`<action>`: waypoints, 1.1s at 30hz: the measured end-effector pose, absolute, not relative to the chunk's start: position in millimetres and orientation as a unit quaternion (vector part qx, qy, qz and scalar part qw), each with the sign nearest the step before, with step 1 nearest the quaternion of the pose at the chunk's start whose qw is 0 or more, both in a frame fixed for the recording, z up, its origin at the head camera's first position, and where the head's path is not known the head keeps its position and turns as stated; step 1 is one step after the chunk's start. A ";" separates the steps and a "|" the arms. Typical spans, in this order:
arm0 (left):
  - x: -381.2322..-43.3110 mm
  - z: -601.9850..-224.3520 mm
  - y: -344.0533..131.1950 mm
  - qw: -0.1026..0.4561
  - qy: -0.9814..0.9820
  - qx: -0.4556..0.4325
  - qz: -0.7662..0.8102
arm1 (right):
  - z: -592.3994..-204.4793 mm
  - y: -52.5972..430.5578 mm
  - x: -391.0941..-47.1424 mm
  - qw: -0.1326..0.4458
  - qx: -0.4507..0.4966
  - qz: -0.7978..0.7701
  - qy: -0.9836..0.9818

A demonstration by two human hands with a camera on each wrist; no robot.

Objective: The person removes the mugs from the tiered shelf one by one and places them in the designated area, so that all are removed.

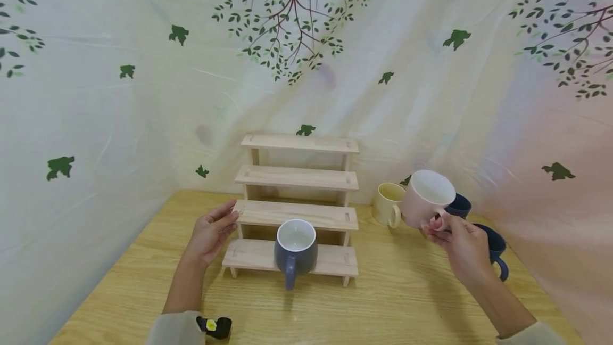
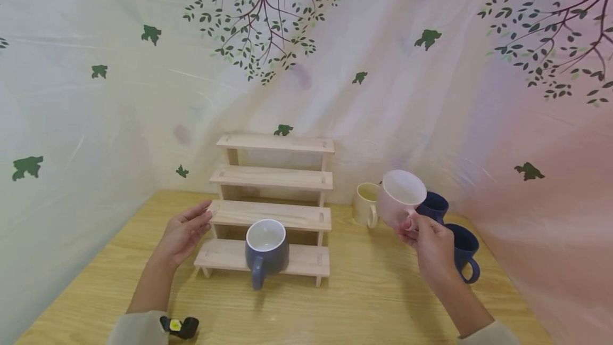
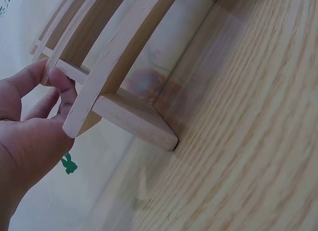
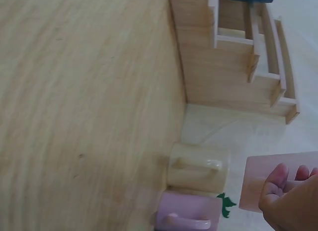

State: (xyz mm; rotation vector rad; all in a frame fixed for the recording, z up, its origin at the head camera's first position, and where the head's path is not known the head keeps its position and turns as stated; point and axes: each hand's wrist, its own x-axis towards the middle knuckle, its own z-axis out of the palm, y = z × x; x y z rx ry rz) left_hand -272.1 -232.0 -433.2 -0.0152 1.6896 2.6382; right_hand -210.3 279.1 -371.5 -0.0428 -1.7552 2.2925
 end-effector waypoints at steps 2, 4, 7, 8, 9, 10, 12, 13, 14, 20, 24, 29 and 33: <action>-272.0 -432.9 -230.8 0.005 0.539 -0.004 0.842 | -377.0 286.4 -207.3 0.118 -0.023 0.785 -0.608; -271.3 -432.5 -229.7 0.005 0.539 -0.003 0.842 | -382.7 293.4 -203.5 0.111 -0.032 0.784 -0.610; -270.6 -432.6 -228.5 0.006 0.533 -0.004 0.846 | -390.9 302.5 -197.1 0.103 -0.041 0.782 -0.614; -270.6 -432.6 -228.0 0.004 0.531 -0.006 0.847 | -393.4 305.1 -195.2 0.102 -0.044 0.782 -0.613; -270.5 -432.7 -228.2 0.005 0.530 -0.005 0.848 | -395.7 307.3 -193.5 0.103 -0.048 0.779 -0.616; -270.6 -432.9 -228.3 0.003 0.528 -0.005 0.849 | -397.9 309.4 -191.8 0.102 -0.053 0.775 -0.621; -271.1 -433.1 -228.5 0.001 0.527 -0.007 0.850 | -402.4 312.9 -189.4 0.100 -0.063 0.769 -0.628; -271.3 -433.2 -228.8 0.000 0.527 -0.007 0.850 | -404.9 314.7 -188.5 0.100 -0.071 0.766 -0.631; -271.5 -433.1 -228.9 -0.001 0.528 -0.007 0.849 | -407.1 316.3 -187.6 0.099 -0.078 0.761 -0.637; -272.7 -433.4 -229.9 0.001 0.539 -0.012 0.842 | -423.9 327.1 -184.7 0.079 -0.101 0.729 -0.673; -273.0 -433.9 -230.2 0.001 0.545 -0.010 0.839 | -438.4 334.3 -187.9 0.071 -0.113 0.714 -0.687; -273.2 -434.1 -230.7 0.002 0.545 -0.006 0.839 | -446.0 336.4 -188.1 0.064 -0.137 0.711 -0.687; -273.4 -434.3 -231.0 0.003 0.544 -0.007 0.839 | -441.9 334.5 -183.3 0.050 -0.143 0.714 -0.684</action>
